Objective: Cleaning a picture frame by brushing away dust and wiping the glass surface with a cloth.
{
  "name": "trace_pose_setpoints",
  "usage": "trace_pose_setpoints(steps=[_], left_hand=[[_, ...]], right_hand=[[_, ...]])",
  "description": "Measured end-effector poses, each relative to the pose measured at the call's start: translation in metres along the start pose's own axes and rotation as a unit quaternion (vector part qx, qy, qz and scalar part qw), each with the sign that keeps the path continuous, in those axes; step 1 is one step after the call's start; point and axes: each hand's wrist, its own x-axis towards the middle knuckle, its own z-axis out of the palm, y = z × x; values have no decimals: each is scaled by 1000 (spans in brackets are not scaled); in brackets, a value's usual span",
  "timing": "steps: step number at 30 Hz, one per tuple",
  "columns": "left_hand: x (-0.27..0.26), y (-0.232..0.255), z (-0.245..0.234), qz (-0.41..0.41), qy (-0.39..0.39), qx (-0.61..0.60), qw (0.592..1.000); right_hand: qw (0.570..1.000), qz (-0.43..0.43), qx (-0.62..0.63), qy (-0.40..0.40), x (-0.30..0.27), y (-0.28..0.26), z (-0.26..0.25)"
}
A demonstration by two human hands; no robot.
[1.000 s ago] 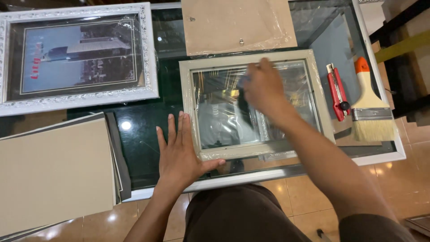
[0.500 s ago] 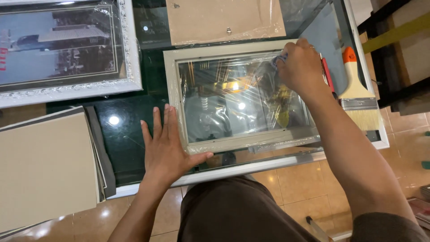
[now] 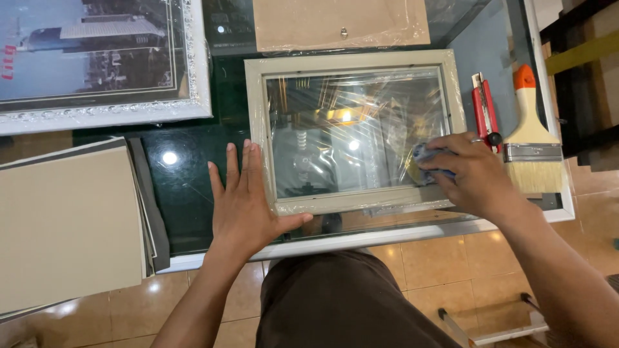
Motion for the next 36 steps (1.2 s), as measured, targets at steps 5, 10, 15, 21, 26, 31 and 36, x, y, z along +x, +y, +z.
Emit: trace_pose_setpoints(steps=[5,10,15,21,26,31,36], left_hand=[[-1,-3,4,10,13,4,1000],[-2,-6,6,21,24,17,999],[-2,-5,6,10,12,15,1000],[1,-3,2,-12,-29,20,999],[0,-4,4,-7,-24,26,999],[0,-5,5,-1,-14,32,999],[-1,-6,8,8,-5,39,999]], right_hand=[[995,-75,60,-16,59,-78,35],[987,-126,93,-46,104,-152,68],[987,-113,100,-61,96,-130,57],[999,22,-17,-25,23,-15,2],[999,16,-43,-13,20,-1,2],[999,-40,18,-1,86,-83,44],[989,-137,43,40,131,-153,73]])
